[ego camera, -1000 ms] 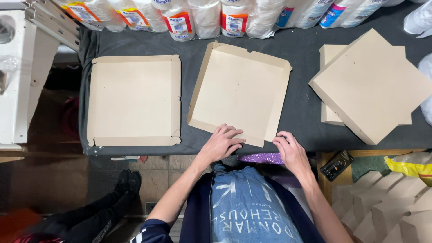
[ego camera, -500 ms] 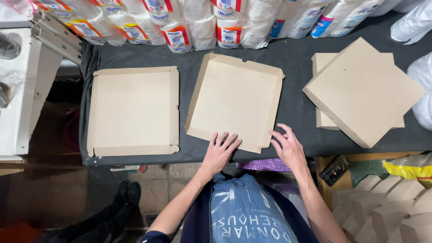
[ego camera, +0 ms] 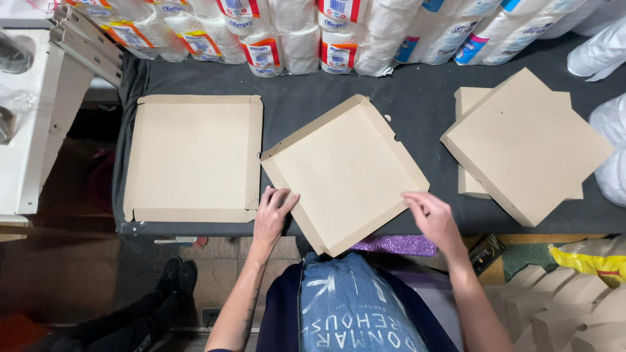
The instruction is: The person assembles several cardboard pizza boxes by hand on a table, folding the sides and lids into place one at a time.
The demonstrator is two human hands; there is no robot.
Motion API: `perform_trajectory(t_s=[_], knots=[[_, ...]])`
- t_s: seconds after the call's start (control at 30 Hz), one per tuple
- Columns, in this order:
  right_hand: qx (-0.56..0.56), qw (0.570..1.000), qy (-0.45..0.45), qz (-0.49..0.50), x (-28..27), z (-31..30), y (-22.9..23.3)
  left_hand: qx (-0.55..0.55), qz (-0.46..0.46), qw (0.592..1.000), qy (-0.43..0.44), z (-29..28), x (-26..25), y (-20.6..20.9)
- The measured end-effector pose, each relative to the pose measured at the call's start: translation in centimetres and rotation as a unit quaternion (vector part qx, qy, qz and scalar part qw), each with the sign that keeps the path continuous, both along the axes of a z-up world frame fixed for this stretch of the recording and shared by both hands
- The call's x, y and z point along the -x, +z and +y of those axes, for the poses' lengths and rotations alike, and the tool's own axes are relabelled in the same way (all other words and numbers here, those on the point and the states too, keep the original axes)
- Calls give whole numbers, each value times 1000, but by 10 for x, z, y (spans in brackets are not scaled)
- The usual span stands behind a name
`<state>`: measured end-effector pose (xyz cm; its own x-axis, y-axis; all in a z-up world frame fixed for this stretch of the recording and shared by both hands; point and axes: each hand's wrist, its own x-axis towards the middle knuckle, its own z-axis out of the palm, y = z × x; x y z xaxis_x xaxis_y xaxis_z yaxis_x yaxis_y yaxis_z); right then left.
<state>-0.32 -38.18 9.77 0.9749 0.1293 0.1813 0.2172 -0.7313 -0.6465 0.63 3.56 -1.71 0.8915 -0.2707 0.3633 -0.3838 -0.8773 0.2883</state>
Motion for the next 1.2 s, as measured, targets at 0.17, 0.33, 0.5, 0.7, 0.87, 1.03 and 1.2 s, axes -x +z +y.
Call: perform_trajectory(t_s=[0.17,0.33,0.5,0.7,0.87,1.03,1.2], knots=[[109,993,-29,26,-50,-34,13,73,5,997,17,30,-13,19],[196,979,57,-20,-65,-26,-18,151,53,987,19,33,-15,32],[161,967,89,-174,-73,-23,-34,201,57,977,32,28,-6,50],[127,964,161,-172,-67,-5,4,338,36,939,57,29,0,94],[78,978,175,-84,-59,10,21,359,44,930,62,30,1,113],[-20,975,198,-97,-71,20,19,384,-30,920,75,52,1,135],[-249,954,20,-167,-109,31,-100,438,97,884,128,95,-6,151]])
